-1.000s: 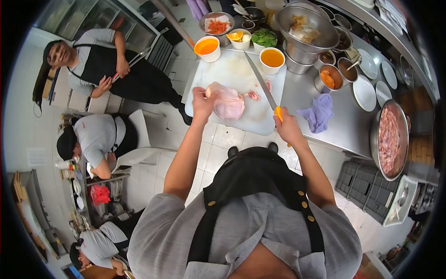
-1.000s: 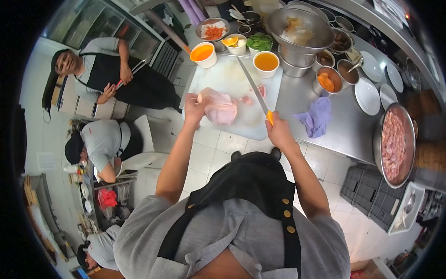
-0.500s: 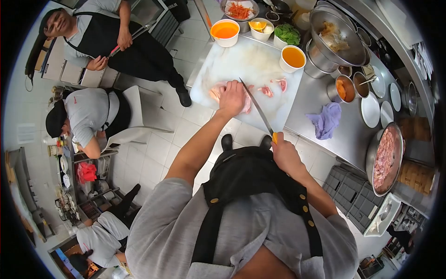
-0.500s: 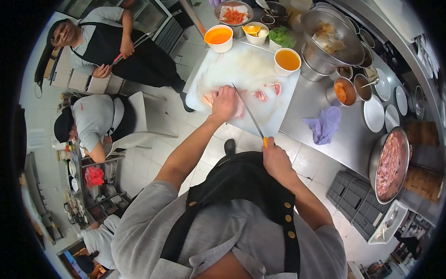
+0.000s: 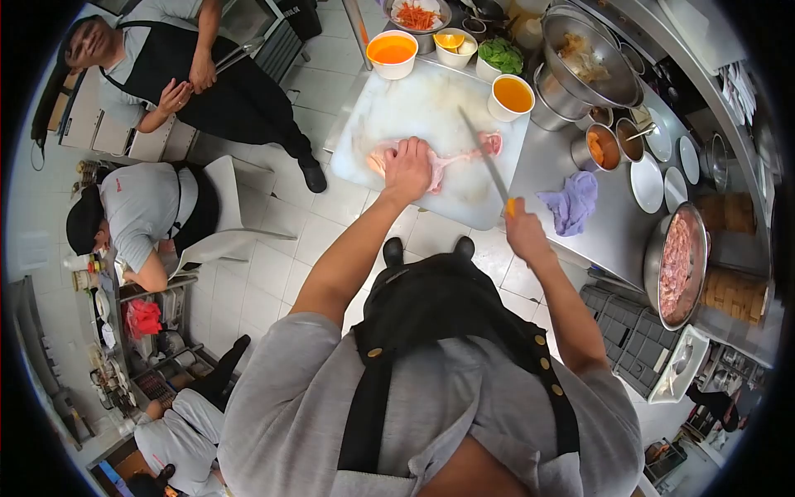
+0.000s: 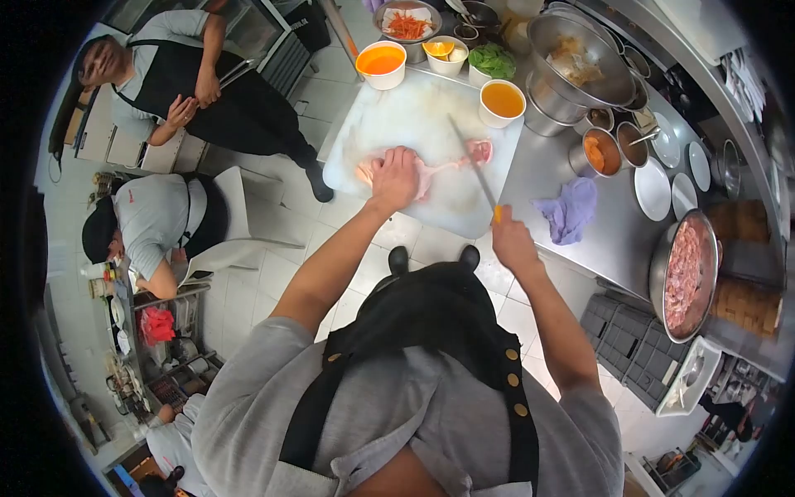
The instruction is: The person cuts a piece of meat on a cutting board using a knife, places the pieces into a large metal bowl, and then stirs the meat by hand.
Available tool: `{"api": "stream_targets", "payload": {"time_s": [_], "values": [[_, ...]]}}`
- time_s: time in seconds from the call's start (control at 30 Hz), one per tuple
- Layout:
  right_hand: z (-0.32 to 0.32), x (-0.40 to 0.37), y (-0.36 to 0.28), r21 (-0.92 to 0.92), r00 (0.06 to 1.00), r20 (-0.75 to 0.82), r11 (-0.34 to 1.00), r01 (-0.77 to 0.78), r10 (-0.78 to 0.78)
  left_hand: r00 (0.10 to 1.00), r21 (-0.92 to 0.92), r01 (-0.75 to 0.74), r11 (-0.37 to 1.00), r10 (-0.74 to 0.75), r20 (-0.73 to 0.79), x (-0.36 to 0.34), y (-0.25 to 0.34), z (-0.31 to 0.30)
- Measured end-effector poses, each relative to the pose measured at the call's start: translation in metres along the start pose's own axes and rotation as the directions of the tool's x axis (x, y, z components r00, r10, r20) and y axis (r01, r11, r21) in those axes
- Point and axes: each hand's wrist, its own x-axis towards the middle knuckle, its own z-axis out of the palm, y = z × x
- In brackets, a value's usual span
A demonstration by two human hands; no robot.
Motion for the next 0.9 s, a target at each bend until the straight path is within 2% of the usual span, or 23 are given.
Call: {"api": "stream_targets", "payload": {"time_s": [0.03,0.07,0.13,0.17,0.23,0.3,0.33,0.4,0.47,0.5,0.53,0.63,0.7,0.77,0.83,0.9], "values": [[0.002,0.002,-0.002,0.0,1.0,-0.011,1.0,-0.002,0.002,1.0,0.005,-0.003,1.0,0.003,0.013,0.002,0.0,-0.002],[0.007,0.007,-0.007,0.025,0.994,-0.067,0.996,0.084,-0.082,1.0,0.005,-0.015,1.0,0.015,0.007,0.001,-0.001,-0.001],[0.01,0.006,-0.028,0.06,0.964,-0.157,0.972,0.227,-0.216,0.97,-0.082,-0.097,0.992,0.076,-0.232,-0.002,-0.005,0.004],[0.014,-0.002,-0.034,0.061,0.964,-0.159,0.973,0.223,-0.211,0.97,-0.083,-0.102,0.991,0.08,-0.23,-0.006,-0.006,0.005],[0.021,-0.019,-0.041,0.147,0.982,-0.13,0.977,0.156,-0.138,0.99,-0.044,-0.137,0.99,0.136,-0.037,-0.007,-0.004,-0.006],[0.023,-0.047,-0.031,0.188,0.98,-0.138,0.967,0.17,-0.145,0.989,-0.026,-0.144,0.989,0.145,0.016,-0.008,-0.001,-0.015],[0.021,-0.063,-0.026,0.185,0.989,-0.087,0.974,0.132,-0.118,0.986,-0.003,-0.153,0.988,0.153,0.067,-0.009,0.0,-0.015],[0.022,-0.07,-0.017,0.18,0.996,-0.034,0.98,0.089,-0.084,0.985,0.014,-0.161,0.987,0.16,0.06,-0.011,0.001,-0.013],[0.042,-0.065,-0.007,0.011,0.995,0.088,0.998,-0.057,0.056,0.983,0.033,-0.174,0.984,0.172,0.059,-0.012,0.001,-0.012],[0.044,-0.047,-0.005,-0.015,0.998,0.055,1.0,-0.008,0.009,0.982,0.065,-0.174,0.983,0.169,0.08,-0.011,0.004,-0.015],[0.054,-0.018,0.003,-0.027,0.989,-0.04,0.99,0.14,-0.141,0.982,0.098,-0.175,0.98,0.166,0.095,-0.01,0.007,-0.016],[0.027,0.01,-0.019,-0.004,0.989,-0.135,0.998,0.055,-0.055,0.98,0.082,-0.182,0.98,0.175,0.091,-0.012,0.003,-0.013],[0.027,-0.016,-0.025,-0.027,0.983,-0.178,0.999,0.041,-0.045,0.982,0.078,-0.183,0.98,0.179,0.052,-0.013,0.0,-0.007],[0.034,-0.049,-0.045,0.017,0.992,-0.094,0.996,0.086,-0.084,0.983,0.066,-0.182,0.981,0.181,0.021,-0.013,0.0,-0.001],[0.043,-0.064,-0.068,0.095,0.997,-0.04,0.993,0.069,-0.066,0.981,0.033,-0.191,0.981,0.19,0.029,-0.011,-0.001,-0.004],[0.041,-0.079,-0.081,0.092,1.0,0.018,0.996,0.006,-0.007,0.981,0.026,-0.184,0.983,0.182,0.064,-0.01,0.001,-0.006]]}}
